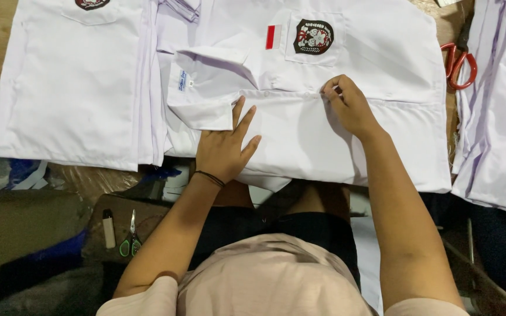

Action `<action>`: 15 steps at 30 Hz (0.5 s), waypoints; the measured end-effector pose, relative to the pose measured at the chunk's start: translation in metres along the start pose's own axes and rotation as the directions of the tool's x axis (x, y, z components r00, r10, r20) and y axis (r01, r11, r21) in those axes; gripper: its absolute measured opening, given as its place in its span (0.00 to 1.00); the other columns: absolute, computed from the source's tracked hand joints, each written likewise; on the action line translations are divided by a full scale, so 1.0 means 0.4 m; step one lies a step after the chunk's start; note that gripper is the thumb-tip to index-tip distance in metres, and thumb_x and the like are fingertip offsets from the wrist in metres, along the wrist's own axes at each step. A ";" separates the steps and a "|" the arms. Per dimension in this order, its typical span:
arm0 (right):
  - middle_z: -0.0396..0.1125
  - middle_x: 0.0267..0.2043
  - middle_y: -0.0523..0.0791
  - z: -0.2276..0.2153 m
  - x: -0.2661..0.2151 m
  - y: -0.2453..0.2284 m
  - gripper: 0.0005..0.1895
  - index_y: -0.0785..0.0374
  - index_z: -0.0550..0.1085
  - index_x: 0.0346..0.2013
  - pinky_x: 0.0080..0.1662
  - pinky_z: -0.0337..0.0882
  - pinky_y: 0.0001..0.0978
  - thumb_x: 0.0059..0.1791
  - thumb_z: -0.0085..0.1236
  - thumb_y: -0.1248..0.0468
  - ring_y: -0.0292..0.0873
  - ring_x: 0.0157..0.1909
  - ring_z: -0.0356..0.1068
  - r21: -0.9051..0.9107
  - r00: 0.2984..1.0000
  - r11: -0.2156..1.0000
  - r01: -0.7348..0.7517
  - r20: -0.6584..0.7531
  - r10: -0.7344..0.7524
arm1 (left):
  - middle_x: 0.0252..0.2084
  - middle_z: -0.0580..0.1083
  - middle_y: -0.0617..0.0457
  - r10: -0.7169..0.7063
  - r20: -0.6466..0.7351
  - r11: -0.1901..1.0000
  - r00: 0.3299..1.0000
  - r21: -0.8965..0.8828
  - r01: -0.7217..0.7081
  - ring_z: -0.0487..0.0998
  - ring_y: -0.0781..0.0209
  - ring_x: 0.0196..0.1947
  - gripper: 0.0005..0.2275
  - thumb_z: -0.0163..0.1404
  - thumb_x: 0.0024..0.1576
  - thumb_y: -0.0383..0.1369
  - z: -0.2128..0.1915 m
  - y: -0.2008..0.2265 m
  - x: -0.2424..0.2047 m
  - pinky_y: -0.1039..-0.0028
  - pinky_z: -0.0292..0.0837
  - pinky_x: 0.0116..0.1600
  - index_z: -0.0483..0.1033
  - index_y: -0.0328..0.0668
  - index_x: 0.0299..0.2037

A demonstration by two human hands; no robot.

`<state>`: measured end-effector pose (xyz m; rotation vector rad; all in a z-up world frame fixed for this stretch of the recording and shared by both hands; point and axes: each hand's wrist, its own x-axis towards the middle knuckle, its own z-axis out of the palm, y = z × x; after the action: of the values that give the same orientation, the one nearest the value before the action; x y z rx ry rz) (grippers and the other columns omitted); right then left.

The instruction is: The person folds a white short-sleeved shirt with a crest on the pocket, smoothing the fabric and aligning the edges. The shirt is folded in half and then again to form a compact rectangle, then placed on a stack of similar shirts.

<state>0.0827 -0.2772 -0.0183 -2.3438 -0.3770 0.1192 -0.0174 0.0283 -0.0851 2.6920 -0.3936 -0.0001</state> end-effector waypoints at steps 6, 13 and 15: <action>0.68 0.45 0.54 0.006 -0.012 -0.041 0.04 0.67 0.73 0.43 0.50 0.73 0.47 0.57 0.57 0.68 0.58 0.48 0.71 -0.091 0.989 0.985 0.144 -0.018 -0.146 | 0.80 0.44 0.53 0.005 -0.001 1.000 1.000 -0.013 -0.005 0.49 0.52 0.77 0.28 0.30 0.67 0.54 0.001 -0.001 -0.002 0.52 0.31 0.74 0.51 0.57 0.76; 0.67 0.42 0.51 0.029 0.002 -0.016 0.04 0.66 0.74 0.38 0.47 0.74 0.46 0.56 0.60 0.69 0.54 0.44 0.71 -0.138 0.986 0.979 0.148 -0.054 -0.157 | 0.80 0.44 0.53 -0.002 0.013 1.000 1.000 0.002 0.002 0.48 0.52 0.77 0.28 0.29 0.67 0.54 -0.022 0.011 -0.002 0.52 0.31 0.74 0.51 0.57 0.76; 0.67 0.42 0.51 0.027 0.003 -0.015 0.05 0.66 0.73 0.38 0.47 0.74 0.46 0.57 0.58 0.68 0.55 0.45 0.71 -0.149 0.986 0.978 0.148 -0.053 -0.158 | 0.80 0.44 0.53 -0.002 0.012 1.000 1.000 -0.001 0.002 0.49 0.52 0.77 0.28 0.29 0.67 0.54 -0.016 0.007 -0.003 0.52 0.32 0.75 0.51 0.57 0.76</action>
<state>0.0802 -0.2654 -0.0219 -2.4437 -0.5488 -0.0594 -0.0191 0.0285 -0.0783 2.6928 -0.3945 -0.0169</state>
